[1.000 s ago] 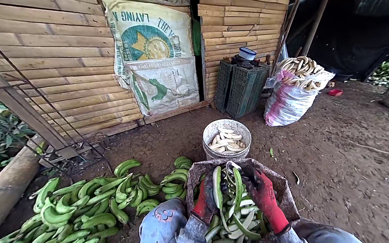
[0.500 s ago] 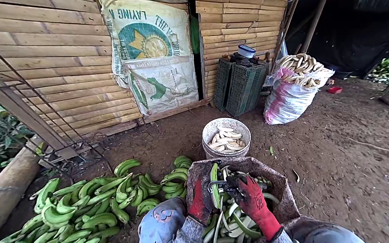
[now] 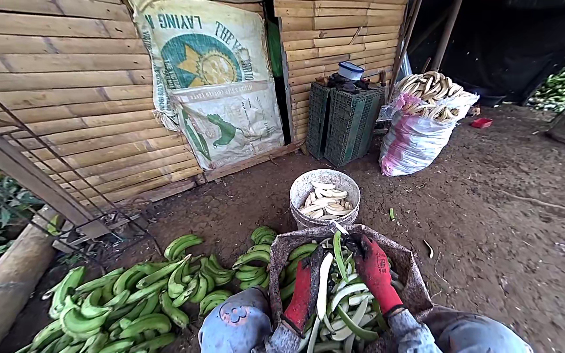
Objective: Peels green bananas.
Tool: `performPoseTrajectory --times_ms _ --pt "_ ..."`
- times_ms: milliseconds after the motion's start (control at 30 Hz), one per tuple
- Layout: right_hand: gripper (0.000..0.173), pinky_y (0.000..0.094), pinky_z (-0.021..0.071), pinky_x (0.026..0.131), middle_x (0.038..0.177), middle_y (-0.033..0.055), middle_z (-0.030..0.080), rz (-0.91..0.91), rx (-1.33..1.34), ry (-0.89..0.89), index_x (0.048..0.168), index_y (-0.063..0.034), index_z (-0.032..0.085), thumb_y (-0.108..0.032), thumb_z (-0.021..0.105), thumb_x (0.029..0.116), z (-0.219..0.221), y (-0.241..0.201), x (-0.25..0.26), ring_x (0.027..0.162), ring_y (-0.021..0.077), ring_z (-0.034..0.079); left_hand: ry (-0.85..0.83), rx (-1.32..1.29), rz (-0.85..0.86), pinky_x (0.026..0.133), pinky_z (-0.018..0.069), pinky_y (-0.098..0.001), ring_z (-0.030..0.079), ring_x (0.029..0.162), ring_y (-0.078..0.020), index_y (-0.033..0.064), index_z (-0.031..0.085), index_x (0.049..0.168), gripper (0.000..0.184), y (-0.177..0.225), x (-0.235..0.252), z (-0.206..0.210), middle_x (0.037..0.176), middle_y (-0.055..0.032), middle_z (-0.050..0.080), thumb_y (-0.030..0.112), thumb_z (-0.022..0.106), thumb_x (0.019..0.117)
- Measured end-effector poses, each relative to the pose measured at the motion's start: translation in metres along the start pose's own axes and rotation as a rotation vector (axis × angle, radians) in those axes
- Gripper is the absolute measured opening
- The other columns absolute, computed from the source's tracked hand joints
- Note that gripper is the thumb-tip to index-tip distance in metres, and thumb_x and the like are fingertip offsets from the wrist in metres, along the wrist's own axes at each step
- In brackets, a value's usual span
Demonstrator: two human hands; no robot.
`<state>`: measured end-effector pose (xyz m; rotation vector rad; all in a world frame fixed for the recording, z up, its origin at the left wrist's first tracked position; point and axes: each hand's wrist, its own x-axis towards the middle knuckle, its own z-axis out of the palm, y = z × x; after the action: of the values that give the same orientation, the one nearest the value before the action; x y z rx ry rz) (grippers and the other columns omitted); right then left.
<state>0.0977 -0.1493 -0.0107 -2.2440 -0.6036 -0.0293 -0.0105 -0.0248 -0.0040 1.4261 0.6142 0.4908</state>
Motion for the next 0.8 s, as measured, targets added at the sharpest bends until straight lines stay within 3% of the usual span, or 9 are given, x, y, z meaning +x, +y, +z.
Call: performPoseTrajectory --times_ms 67,233,300,367,467,633,700,767,800 --pt "0.035 0.0537 0.0526 0.097 0.116 0.0217 0.071 -0.098 0.073 0.092 0.126 -0.0014 0.069 -0.015 0.062 0.0947 -0.002 0.012 0.006 0.108 0.0364 0.069 -0.104 -0.253 -0.133 0.047 0.0484 -0.0247 0.055 0.052 -0.0110 0.0004 0.066 0.110 0.045 0.008 0.001 -0.006 0.071 -0.0048 0.060 0.029 0.031 0.1128" --pt "0.029 0.0342 0.0588 0.089 0.107 0.0060 0.075 -0.510 0.315 -0.084 0.114 -0.0126 0.078 -0.027 0.073 0.0900 -0.006 0.013 -0.019 0.098 0.0146 0.071 -0.258 -0.791 -0.019 0.059 0.0566 -0.0213 0.065 0.064 -0.0080 0.0035 0.063 0.105 0.040 0.003 0.018 -0.016 0.078 -0.0040 0.068 0.014 0.025 0.1075" --pt "0.028 0.0312 0.0586 0.089 0.107 0.0022 0.075 -0.624 0.313 -0.207 0.115 -0.0185 0.078 -0.032 0.074 0.0909 -0.006 0.014 -0.026 0.099 0.0111 0.070 -0.328 -0.942 -0.061 0.050 0.0526 -0.0186 0.061 0.053 -0.0063 0.0020 0.065 0.102 0.045 0.000 0.027 -0.013 0.068 -0.0022 0.065 0.016 0.023 0.1063" --pt "0.029 0.0410 0.0589 0.085 0.104 0.0072 0.075 -0.653 0.177 -0.142 0.113 -0.0163 0.078 -0.032 0.072 0.0890 -0.003 0.012 -0.031 0.096 0.0211 0.072 -0.303 -0.861 -0.065 0.050 0.0511 -0.0174 0.058 0.052 -0.0045 0.0042 0.063 0.098 0.042 0.000 0.021 -0.010 0.066 0.0005 0.061 0.016 0.024 0.1085" --pt "0.032 0.0563 0.0579 0.077 0.101 0.0208 0.073 -0.521 -0.041 0.074 0.107 -0.0043 0.077 -0.021 0.072 0.0807 0.003 0.009 -0.025 0.093 0.0401 0.073 -0.123 -0.509 0.055 0.072 0.0552 -0.0209 0.063 0.077 -0.0059 -0.0023 0.057 0.119 0.032 -0.001 0.004 -0.003 0.090 -0.0041 0.065 0.010 0.029 0.1098" --pt "0.034 0.0619 0.0537 0.085 0.109 0.0291 0.070 -0.268 -0.159 0.130 0.112 0.0020 0.074 -0.014 0.075 0.0828 0.006 -0.001 -0.021 0.103 0.0491 0.068 -0.044 -0.271 -0.015 0.060 0.0531 -0.0221 0.058 0.064 -0.0072 -0.0009 0.058 0.117 0.031 -0.004 0.004 -0.001 0.081 -0.0034 0.061 0.015 0.033 0.1116" --pt "0.034 0.0612 0.0538 0.086 0.110 0.0296 0.069 -0.239 -0.165 0.136 0.114 0.0022 0.073 -0.014 0.075 0.0839 0.005 -0.003 -0.020 0.104 0.0493 0.068 -0.040 -0.045 0.102 0.074 0.0552 -0.0255 0.063 0.078 -0.0106 -0.0035 0.060 0.123 0.032 -0.032 0.024 -0.006 0.094 -0.0092 0.065 0.018 0.039 0.1100" --pt "0.035 0.0607 0.0536 0.087 0.112 0.0299 0.069 -0.194 -0.137 0.143 0.116 0.0029 0.073 -0.011 0.074 0.0835 0.005 -0.004 -0.019 0.105 0.0485 0.068 -0.081 0.220 0.208 0.102 0.0494 -0.0328 0.064 0.109 -0.0178 -0.0075 0.057 0.134 0.038 -0.046 0.035 -0.013 0.120 -0.0192 0.066 0.017 0.045 0.1077" --pt "0.036 0.0606 0.0533 0.088 0.114 0.0300 0.068 -0.146 -0.108 0.148 0.119 0.0031 0.072 -0.009 0.072 0.0846 0.003 -0.002 -0.016 0.106 0.0480 0.067 -0.073 0.219 0.174 0.100 0.0503 -0.0318 0.064 0.108 -0.0159 -0.0064 0.060 0.130 0.035 -0.038 0.032 -0.009 0.118 -0.0174 0.068 0.018 0.048 0.1073"
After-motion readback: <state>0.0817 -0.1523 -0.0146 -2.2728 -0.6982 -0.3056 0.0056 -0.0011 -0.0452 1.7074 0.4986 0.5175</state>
